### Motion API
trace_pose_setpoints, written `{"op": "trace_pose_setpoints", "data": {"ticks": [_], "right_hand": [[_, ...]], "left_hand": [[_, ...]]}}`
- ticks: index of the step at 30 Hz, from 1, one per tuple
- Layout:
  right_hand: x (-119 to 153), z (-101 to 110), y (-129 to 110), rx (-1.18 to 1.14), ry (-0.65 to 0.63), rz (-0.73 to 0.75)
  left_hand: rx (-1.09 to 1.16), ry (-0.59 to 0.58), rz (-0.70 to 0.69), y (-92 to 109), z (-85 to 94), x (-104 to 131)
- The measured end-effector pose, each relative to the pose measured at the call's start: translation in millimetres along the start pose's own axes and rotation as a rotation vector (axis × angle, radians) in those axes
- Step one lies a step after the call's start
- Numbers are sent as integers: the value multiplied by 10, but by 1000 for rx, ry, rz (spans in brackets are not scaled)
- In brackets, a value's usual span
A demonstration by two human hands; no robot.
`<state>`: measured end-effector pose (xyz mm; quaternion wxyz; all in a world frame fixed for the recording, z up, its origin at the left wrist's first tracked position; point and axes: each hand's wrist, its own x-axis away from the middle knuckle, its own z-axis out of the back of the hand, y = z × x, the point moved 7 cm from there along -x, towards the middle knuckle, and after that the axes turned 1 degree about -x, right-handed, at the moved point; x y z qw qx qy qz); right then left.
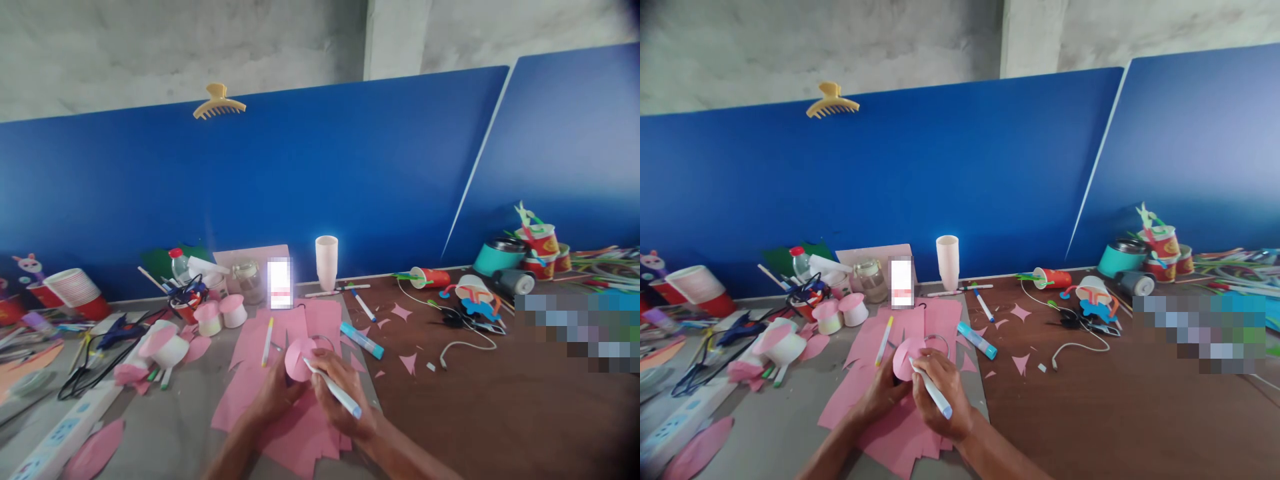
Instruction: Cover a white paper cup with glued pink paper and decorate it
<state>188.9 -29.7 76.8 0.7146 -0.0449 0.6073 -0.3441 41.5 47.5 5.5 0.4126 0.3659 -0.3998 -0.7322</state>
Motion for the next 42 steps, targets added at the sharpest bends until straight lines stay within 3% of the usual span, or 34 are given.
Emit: {"op": "trace_pose_setpoints", "data": {"ticks": [42], "right_hand": [[-27,33,-30,2,-19,14]], "left_hand": [[-13,13,18,32,18,-4]]}}
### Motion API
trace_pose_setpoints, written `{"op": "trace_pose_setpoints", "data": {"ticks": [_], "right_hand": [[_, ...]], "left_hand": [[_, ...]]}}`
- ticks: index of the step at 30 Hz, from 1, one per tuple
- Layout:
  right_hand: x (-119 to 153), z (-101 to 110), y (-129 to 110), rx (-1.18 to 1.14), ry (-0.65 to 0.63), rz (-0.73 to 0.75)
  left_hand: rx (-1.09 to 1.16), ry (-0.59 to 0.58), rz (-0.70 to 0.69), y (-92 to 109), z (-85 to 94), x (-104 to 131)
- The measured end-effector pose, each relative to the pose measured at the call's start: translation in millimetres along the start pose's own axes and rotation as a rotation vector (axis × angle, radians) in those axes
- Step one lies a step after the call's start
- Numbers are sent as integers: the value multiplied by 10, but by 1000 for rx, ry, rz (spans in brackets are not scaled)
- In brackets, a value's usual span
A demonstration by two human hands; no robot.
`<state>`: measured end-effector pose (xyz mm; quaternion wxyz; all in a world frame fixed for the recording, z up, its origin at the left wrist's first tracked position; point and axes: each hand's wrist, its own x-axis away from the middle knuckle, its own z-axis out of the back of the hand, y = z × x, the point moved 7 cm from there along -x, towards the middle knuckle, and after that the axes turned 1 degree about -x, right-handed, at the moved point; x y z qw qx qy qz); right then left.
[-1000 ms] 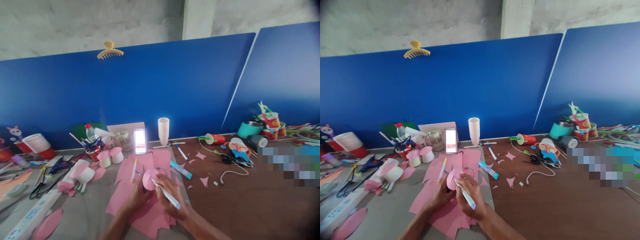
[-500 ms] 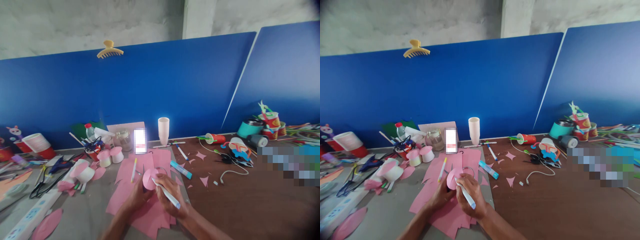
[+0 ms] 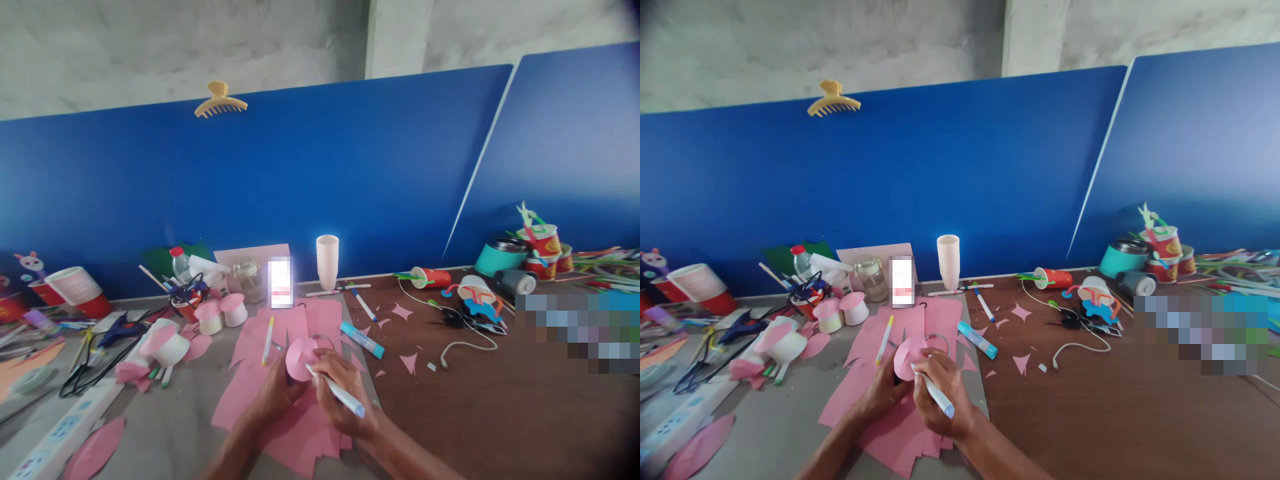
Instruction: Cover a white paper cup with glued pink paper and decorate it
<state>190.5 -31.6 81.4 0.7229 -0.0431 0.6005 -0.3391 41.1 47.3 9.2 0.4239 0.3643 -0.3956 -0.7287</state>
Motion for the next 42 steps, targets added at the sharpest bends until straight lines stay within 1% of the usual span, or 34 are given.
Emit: {"op": "trace_pose_setpoints", "data": {"ticks": [6,13,21,28,33,37,42], "right_hand": [[-9,14,0,17,24,-7],[-8,-4,25,3,19,-32],[-31,-34,-15,10,-5,2],[-21,-21,-5,17,25,-2],[-33,-33,-36,-12,-7,16],[-23,12,-18,-5,40,18],[-6,58,37,27,93,-5]], "left_hand": [[-27,-12,6,-26,-11,2],[-1,-24,-3,32,-12,1],[-12,-10,0,4,-9,-2],[-3,-30,3,14,-23,-4],[8,-25,-16,-24,-22,3],[13,-29,1,-39,-27,6],[0,-33,4,5,-24,12]]}}
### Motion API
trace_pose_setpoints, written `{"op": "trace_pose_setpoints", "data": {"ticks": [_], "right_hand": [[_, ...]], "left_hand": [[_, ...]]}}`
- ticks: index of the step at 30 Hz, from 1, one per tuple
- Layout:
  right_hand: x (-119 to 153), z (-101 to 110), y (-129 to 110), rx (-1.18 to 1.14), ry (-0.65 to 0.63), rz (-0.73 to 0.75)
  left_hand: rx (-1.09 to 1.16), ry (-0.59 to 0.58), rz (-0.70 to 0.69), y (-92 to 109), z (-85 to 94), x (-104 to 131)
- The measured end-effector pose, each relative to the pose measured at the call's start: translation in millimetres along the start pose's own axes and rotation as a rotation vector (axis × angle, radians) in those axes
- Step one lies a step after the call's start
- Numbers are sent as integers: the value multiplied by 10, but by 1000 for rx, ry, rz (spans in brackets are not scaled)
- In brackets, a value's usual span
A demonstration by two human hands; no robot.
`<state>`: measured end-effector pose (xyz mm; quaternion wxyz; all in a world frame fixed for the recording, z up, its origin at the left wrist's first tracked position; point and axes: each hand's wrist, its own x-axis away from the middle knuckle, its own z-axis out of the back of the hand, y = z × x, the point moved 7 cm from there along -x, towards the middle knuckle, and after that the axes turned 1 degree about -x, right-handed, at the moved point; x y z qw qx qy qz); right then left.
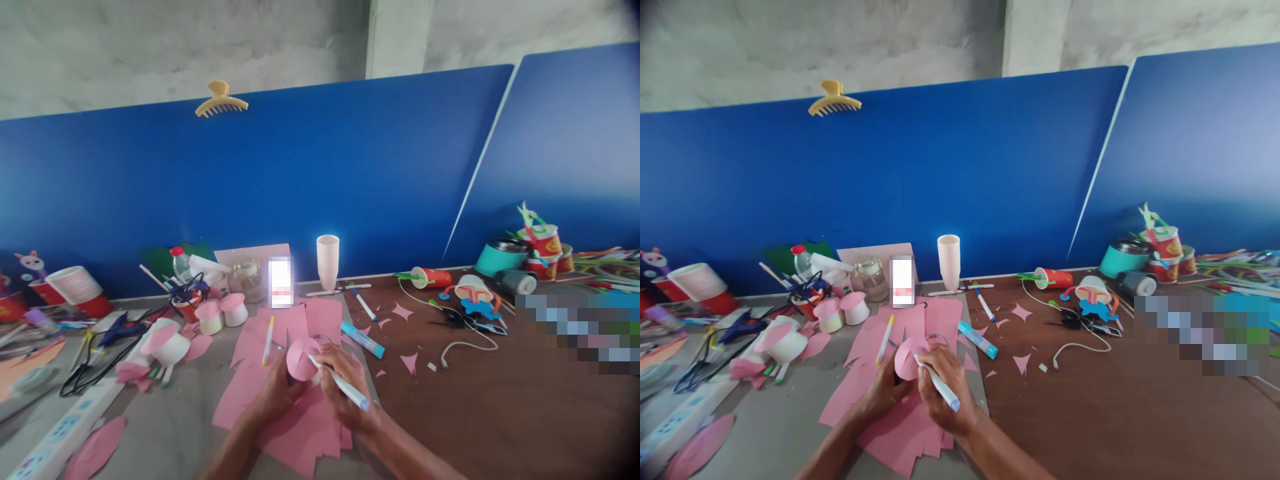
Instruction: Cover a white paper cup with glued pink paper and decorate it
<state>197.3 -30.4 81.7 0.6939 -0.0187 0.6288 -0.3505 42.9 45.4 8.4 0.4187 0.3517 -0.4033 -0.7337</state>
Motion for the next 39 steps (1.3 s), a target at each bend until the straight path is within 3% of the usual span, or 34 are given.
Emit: {"op": "trace_pose_setpoints", "data": {"ticks": [39], "right_hand": [[-22,-16,-62,47,-48,30]], "left_hand": [[-80,47,-14,-77,31,-10]]}}
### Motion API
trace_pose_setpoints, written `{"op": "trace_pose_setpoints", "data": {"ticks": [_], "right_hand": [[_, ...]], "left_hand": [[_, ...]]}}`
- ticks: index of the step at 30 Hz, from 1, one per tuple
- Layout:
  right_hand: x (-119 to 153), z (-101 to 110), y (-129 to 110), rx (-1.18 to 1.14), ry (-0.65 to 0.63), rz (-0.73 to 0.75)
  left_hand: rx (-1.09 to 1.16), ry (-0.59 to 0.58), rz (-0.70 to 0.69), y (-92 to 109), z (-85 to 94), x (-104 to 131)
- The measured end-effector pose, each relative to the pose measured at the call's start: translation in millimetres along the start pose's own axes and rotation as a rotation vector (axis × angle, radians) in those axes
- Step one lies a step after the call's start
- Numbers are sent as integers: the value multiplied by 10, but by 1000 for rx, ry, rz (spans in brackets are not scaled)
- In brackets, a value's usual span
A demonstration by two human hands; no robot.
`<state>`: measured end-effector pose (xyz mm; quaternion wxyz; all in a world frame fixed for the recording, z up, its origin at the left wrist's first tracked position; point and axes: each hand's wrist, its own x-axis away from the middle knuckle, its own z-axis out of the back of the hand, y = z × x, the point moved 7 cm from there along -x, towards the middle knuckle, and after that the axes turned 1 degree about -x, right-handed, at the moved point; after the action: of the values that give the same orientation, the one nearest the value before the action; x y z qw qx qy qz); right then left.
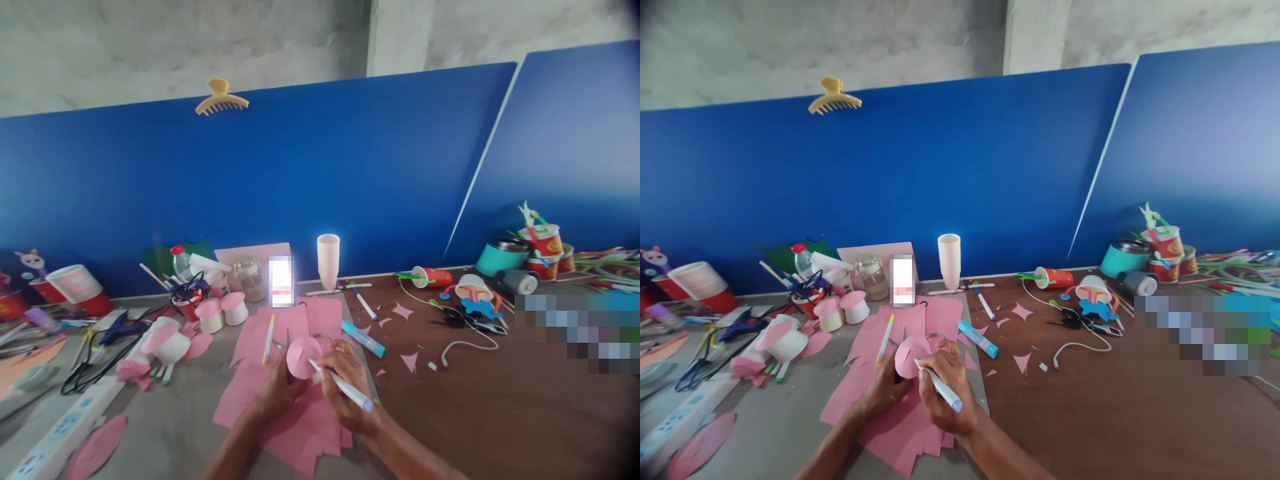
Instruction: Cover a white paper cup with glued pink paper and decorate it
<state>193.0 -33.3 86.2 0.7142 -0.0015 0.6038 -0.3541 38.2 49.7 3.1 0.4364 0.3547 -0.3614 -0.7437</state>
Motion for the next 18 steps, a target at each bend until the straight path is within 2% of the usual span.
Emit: {"op": "trace_pose_setpoints", "data": {"ticks": [11,18], "right_hand": [[15,-93,-62,-12,-72,63],[12,-85,-44,17,-81,12]], "left_hand": [[33,-29,-4,69,-20,-7],[28,-18,-7,194,-4,9]]}}
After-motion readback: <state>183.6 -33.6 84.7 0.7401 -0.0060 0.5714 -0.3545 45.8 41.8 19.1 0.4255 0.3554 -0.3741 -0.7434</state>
